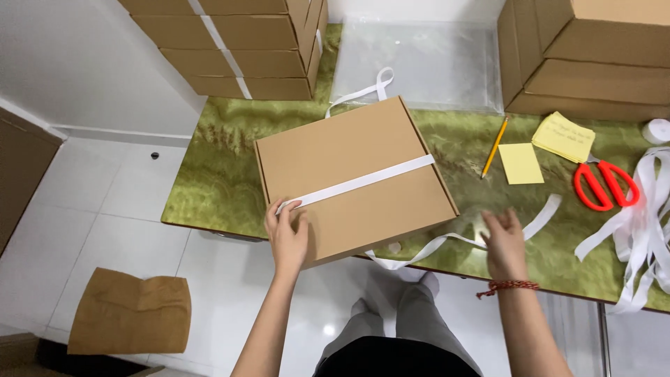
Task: The person unpacks a checkered shirt from a cardboard box, removes it from a plastic bag, and hangs it on a green hanger on a clothing rack. They then close the box, tie it with a white ribbon, and place a sticky note on top. Later, they unpack a black garment from another box and hang it on a blue hanger.
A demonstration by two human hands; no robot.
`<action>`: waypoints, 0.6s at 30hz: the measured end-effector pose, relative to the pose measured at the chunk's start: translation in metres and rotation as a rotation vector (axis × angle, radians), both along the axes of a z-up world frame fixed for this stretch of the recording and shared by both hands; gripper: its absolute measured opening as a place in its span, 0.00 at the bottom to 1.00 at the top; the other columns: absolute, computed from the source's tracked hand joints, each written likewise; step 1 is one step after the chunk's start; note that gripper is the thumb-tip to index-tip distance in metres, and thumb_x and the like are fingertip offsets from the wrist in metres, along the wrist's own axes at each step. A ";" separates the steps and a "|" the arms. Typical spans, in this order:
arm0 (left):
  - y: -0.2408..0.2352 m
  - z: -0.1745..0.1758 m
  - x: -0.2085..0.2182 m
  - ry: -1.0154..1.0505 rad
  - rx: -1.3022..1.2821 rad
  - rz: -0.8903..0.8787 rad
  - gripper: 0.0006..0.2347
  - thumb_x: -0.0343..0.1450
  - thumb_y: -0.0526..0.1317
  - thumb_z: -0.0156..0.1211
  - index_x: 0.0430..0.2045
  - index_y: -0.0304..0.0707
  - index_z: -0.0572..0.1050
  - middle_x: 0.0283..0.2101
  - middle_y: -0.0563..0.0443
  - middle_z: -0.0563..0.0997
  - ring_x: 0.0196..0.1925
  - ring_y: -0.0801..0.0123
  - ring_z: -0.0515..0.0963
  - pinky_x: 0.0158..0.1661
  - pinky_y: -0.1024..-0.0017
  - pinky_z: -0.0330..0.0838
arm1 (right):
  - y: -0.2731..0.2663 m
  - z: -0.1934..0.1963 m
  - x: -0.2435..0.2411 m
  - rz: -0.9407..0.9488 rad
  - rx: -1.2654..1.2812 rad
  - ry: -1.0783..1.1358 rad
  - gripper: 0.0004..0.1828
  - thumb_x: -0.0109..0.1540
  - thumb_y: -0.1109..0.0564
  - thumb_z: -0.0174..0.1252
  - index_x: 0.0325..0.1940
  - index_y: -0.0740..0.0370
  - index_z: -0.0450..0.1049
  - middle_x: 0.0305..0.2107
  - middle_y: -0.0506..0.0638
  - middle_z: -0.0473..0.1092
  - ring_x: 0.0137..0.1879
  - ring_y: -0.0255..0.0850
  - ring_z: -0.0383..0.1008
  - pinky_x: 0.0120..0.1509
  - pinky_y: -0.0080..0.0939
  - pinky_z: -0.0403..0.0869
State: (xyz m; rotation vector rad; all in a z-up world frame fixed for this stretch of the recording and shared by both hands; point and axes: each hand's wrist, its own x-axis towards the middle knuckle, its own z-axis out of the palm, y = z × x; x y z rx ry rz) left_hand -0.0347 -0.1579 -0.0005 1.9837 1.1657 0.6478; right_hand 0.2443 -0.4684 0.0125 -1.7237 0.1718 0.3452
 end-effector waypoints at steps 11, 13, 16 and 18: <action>0.010 -0.011 -0.037 -0.102 -0.570 0.038 0.45 0.75 0.44 0.62 0.80 0.45 0.31 0.80 0.22 0.43 0.83 0.34 0.44 0.78 0.43 0.41 | 0.085 -0.025 -0.046 0.089 0.423 0.828 0.68 0.62 0.35 0.68 0.84 0.66 0.28 0.69 0.56 0.44 0.83 0.53 0.47 0.83 0.65 0.54; 0.018 -0.016 -0.041 -0.098 -0.556 0.040 0.45 0.75 0.46 0.63 0.80 0.47 0.31 0.79 0.22 0.45 0.82 0.33 0.45 0.77 0.42 0.42 | 0.095 -0.025 -0.046 0.098 0.406 0.800 0.69 0.62 0.35 0.70 0.84 0.67 0.29 0.66 0.55 0.44 0.83 0.54 0.45 0.84 0.63 0.52; 0.014 0.020 -0.041 -0.117 -0.537 0.038 0.46 0.75 0.46 0.62 0.80 0.53 0.28 0.78 0.21 0.48 0.81 0.30 0.48 0.76 0.38 0.45 | 0.111 0.005 -0.059 0.126 0.391 0.743 0.69 0.61 0.34 0.69 0.83 0.67 0.29 0.63 0.56 0.43 0.84 0.58 0.41 0.85 0.65 0.49; 0.014 0.042 -0.039 -0.148 -0.528 0.041 0.45 0.76 0.44 0.60 0.79 0.57 0.27 0.76 0.19 0.50 0.80 0.26 0.50 0.74 0.35 0.47 | 0.121 0.025 -0.067 0.158 0.394 0.711 0.68 0.61 0.33 0.67 0.83 0.66 0.29 0.64 0.58 0.43 0.85 0.62 0.39 0.85 0.68 0.47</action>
